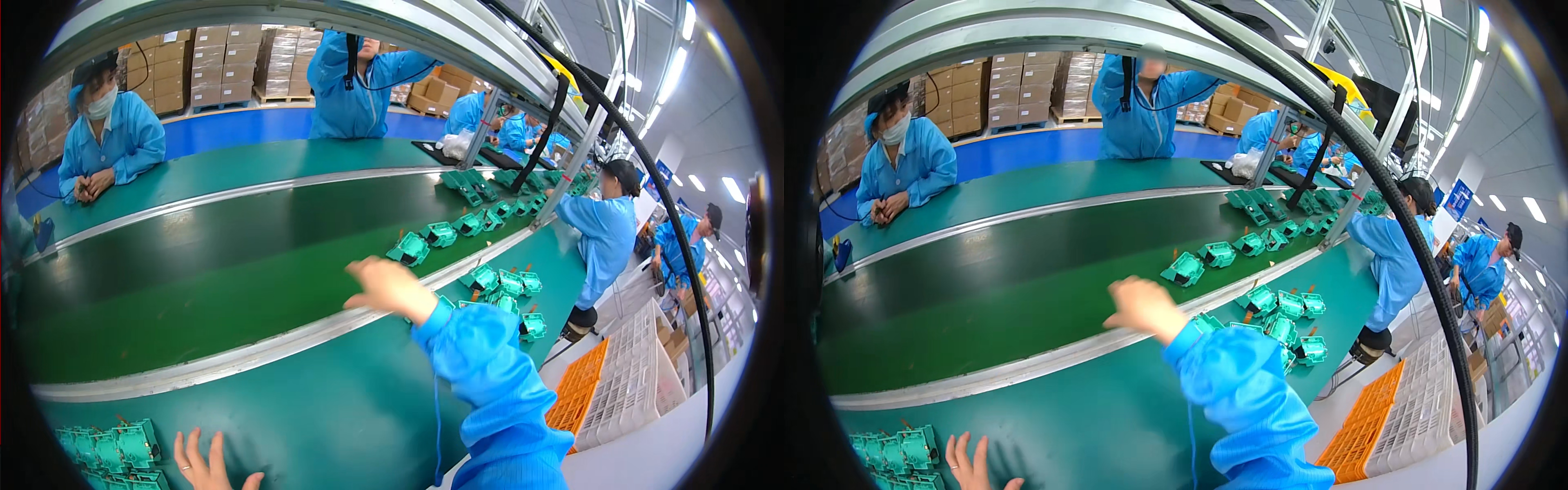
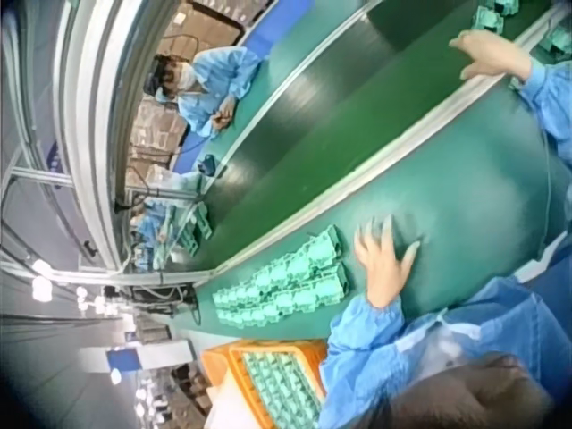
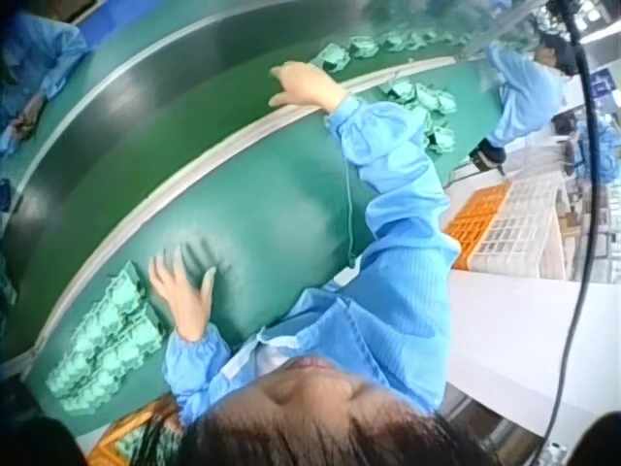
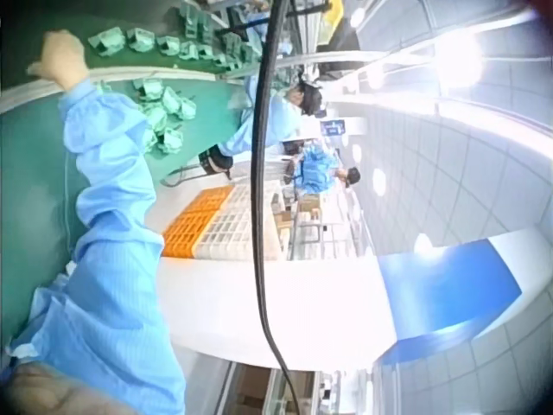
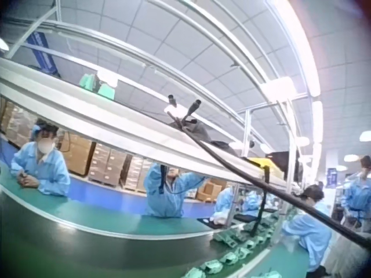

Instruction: The person assembles green electronic device housings by hand on a factory production line, fitting plastic housings around circuit boards and electronic components.

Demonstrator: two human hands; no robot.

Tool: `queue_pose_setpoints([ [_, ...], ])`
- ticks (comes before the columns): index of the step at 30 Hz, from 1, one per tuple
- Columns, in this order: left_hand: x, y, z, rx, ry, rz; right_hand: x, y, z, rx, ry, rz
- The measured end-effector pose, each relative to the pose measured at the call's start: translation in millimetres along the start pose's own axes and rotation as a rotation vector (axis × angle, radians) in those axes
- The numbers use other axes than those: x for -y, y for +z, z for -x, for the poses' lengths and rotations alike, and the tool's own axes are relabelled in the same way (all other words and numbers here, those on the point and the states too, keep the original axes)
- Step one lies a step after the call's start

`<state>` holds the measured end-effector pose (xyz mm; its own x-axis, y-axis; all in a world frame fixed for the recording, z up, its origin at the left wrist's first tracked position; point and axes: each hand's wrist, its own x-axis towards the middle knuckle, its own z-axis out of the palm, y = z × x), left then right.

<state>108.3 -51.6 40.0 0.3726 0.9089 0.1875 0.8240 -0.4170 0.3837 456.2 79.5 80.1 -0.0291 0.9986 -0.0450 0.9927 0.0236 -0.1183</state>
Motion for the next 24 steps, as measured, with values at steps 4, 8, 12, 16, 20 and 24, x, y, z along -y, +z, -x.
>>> queue_pose_setpoints([
  [4,-5,13,-10,0.037,0.031,0.053,-132,15,-34,-0.152,0.324,-0.005],
  [8,-5,19,-16,0.013,0.044,0.087,-170,30,-49,-0.098,0.501,-0.056],
  [12,-5,24,-22,-0.018,0.069,0.108,-192,46,-56,0.013,0.557,-0.083],
  [16,-6,28,-24,-0.023,0.088,0.113,-186,40,-52,0.003,0.493,-0.151],
  [20,-10,25,-23,-0.037,0.138,0.145,-124,-2,-37,-0.195,0.373,0.046],
  [24,-8,20,-18,0.044,0.116,0.299,-1,-29,17,-0.332,-0.070,-0.124],
])
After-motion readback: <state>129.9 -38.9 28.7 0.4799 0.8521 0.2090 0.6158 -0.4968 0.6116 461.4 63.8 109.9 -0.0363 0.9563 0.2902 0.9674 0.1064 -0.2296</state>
